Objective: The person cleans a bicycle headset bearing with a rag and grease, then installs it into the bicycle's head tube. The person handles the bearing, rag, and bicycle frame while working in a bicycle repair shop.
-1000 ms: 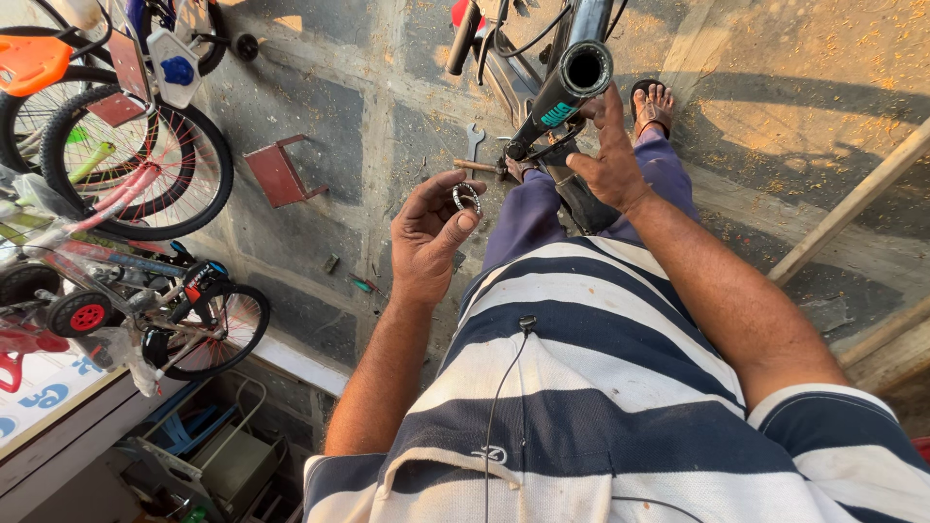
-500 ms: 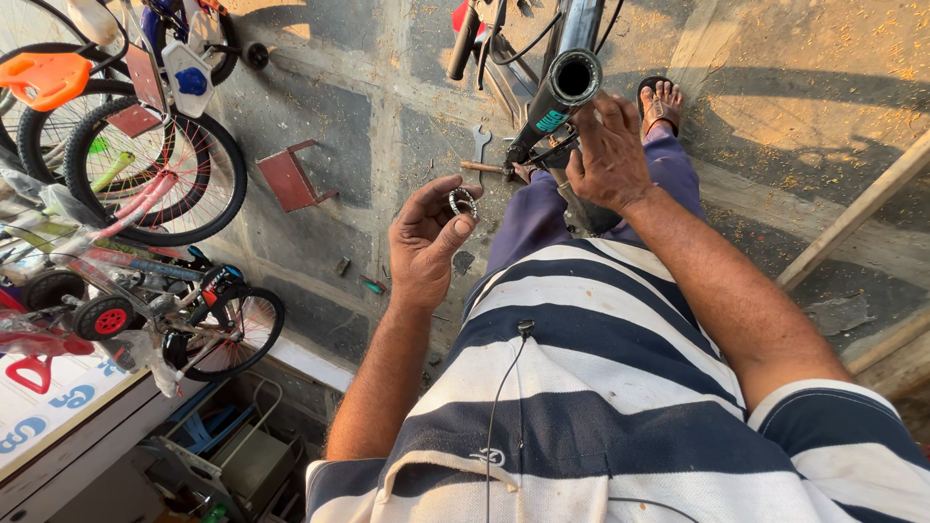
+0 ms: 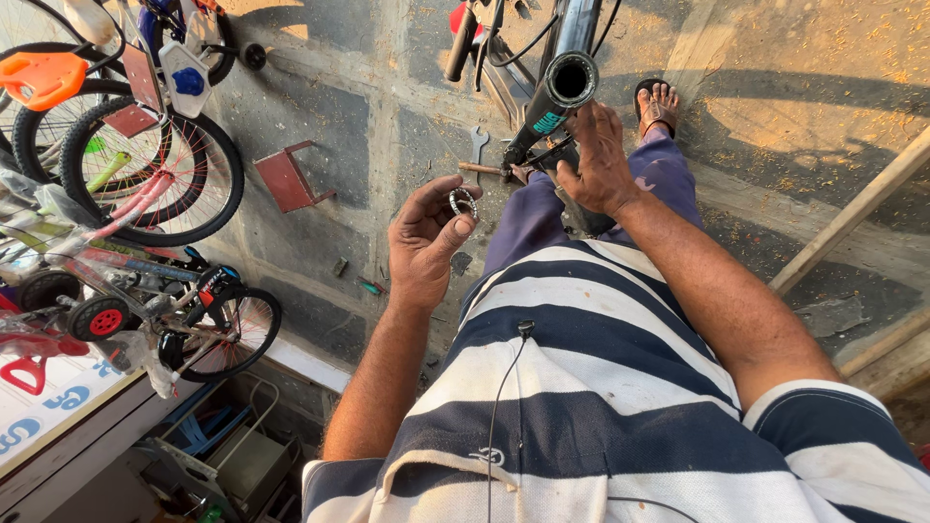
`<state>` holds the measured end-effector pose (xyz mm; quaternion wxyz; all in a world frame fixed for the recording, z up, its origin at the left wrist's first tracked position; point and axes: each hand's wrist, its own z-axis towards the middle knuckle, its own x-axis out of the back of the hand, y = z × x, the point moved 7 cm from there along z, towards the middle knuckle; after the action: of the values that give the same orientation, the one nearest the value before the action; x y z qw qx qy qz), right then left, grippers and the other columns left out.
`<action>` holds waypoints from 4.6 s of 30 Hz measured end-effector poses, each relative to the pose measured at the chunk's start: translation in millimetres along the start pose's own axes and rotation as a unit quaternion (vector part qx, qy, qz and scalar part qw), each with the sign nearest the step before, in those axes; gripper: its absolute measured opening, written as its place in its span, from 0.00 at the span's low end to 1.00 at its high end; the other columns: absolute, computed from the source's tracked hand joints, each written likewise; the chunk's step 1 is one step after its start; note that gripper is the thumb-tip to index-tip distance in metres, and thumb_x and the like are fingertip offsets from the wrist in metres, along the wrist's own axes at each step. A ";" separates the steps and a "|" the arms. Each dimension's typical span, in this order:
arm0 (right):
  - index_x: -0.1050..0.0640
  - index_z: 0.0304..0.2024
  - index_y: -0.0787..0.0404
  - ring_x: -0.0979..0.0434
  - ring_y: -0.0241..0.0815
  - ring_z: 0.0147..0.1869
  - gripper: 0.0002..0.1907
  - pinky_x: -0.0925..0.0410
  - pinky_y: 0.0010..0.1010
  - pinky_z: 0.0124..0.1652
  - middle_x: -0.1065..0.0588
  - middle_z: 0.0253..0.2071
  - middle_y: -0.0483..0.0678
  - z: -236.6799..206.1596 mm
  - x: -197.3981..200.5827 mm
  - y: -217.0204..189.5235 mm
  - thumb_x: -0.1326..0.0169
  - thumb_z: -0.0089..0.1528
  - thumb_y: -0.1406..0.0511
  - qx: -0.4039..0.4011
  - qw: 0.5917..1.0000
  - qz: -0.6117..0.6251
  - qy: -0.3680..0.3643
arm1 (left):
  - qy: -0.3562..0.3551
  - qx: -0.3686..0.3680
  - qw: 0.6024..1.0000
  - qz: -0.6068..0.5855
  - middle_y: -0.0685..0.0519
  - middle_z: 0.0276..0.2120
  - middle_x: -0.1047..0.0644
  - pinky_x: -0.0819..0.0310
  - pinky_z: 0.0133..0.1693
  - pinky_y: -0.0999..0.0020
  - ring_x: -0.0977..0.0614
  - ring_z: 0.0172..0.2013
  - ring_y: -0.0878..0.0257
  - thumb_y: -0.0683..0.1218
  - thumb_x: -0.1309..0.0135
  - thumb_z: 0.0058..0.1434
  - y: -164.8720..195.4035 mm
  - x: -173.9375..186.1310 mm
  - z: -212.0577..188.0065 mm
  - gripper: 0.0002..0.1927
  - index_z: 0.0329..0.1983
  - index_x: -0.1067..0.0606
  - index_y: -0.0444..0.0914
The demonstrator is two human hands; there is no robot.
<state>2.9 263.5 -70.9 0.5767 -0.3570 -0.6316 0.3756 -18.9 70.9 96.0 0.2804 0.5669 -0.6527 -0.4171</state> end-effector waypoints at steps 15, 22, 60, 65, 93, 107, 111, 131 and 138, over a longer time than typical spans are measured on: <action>0.64 0.78 0.71 0.66 0.70 0.84 0.58 0.67 0.54 0.77 0.58 0.79 0.75 7.0 -3.8 -0.7 0.43 0.60 0.57 -0.053 0.996 0.059 -0.039 | -0.009 -0.009 1.000 -0.008 0.45 0.53 0.20 0.22 0.55 0.67 0.19 0.51 0.62 0.40 0.35 0.64 0.2 2.5 -0.8 0.24 0.63 0.27 0.34; 0.56 0.79 0.61 0.53 0.62 0.83 0.53 0.58 0.51 0.79 0.47 0.79 0.64 -13.9 11.2 -3.7 0.41 0.60 0.61 -0.074 0.996 0.043 0.019 | -0.018 -0.021 0.997 -0.068 0.47 0.54 0.20 0.24 0.55 0.68 0.20 0.51 0.63 0.39 0.35 0.65 -1.8 13.7 -2.0 0.24 0.63 0.27 0.33; 0.63 0.81 0.61 0.18 0.48 0.33 0.55 0.23 0.39 0.38 0.17 0.37 0.51 12.8 -98.2 -39.2 0.43 0.63 0.64 -0.094 0.859 -0.404 -0.300 | 0.145 -0.085 0.915 -0.367 0.51 0.55 0.21 0.23 0.57 0.70 0.20 0.52 0.66 0.39 0.33 0.66 -153.2 246.8 -30.9 0.26 0.66 0.27 0.37; 0.64 0.81 0.59 0.21 0.39 0.29 0.53 0.24 0.31 0.34 0.18 0.38 0.47 13.4 -87.0 -31.2 0.44 0.64 0.67 -0.076 0.862 -0.413 -0.285 | 0.140 -0.086 0.920 -0.356 0.51 0.55 0.20 0.24 0.57 0.71 0.20 0.51 0.67 0.39 0.33 0.66 -150.2 242.8 -27.6 0.26 0.66 0.27 0.37; 0.24 0.66 0.48 0.52 0.46 0.88 0.38 0.49 0.44 0.80 0.46 0.83 0.46 94.8 -77.4 -13.8 0.31 0.54 0.72 -0.185 0.880 0.210 -0.385 | 0.190 -0.003 0.948 -0.255 0.52 0.52 0.20 0.22 0.53 0.73 0.22 0.45 0.70 0.43 0.32 0.64 -139.8 214.7 -51.6 0.26 0.63 0.26 0.36; 0.23 0.68 0.53 0.39 0.67 0.79 0.27 0.36 0.50 0.71 0.41 0.75 0.67 100.4 -58.4 -19.8 0.42 0.66 0.72 0.140 0.894 -0.216 -0.365 | 0.181 -0.014 0.954 -0.238 0.52 0.52 0.20 0.23 0.53 0.73 0.22 0.45 0.70 0.42 0.33 0.64 -127.4 205.8 -41.5 0.25 0.63 0.26 0.36; 0.22 0.68 0.52 0.35 0.62 0.77 0.24 0.30 0.48 0.69 0.39 0.74 0.63 95.3 -51.6 -25.6 0.38 0.70 0.72 0.197 0.879 -0.281 -0.330 | 0.182 -0.016 0.956 -0.230 0.51 0.53 0.20 0.23 0.53 0.73 0.22 0.45 0.70 0.41 0.33 0.65 -124.6 208.5 -43.1 0.25 0.63 0.27 0.36; 0.25 0.68 0.58 0.34 0.51 0.72 0.32 0.32 0.42 0.68 0.40 0.74 0.57 81.6 -46.1 -12.6 0.40 0.60 0.76 -0.002 0.944 -0.111 -0.311 | 0.176 -0.021 0.956 -0.235 0.51 0.53 0.20 0.22 0.54 0.72 0.21 0.47 0.69 0.42 0.33 0.65 -121.8 205.9 -40.6 0.25 0.64 0.27 0.36; 0.28 0.71 0.57 0.33 0.47 0.72 0.37 0.32 0.41 0.71 0.41 0.74 0.52 70.8 -47.9 -21.7 0.39 0.59 0.77 0.018 0.960 -0.030 -0.277 | 0.175 -0.010 0.957 -0.232 0.50 0.53 0.20 0.22 0.55 0.72 0.21 0.48 0.69 0.41 0.33 0.64 -119.4 204.1 -38.7 0.26 0.64 0.27 0.35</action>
<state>-64.2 206.6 -77.5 0.3965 -0.2095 -0.7700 0.4538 33.2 -137.8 -9.6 0.2913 0.7644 -0.4395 -0.3709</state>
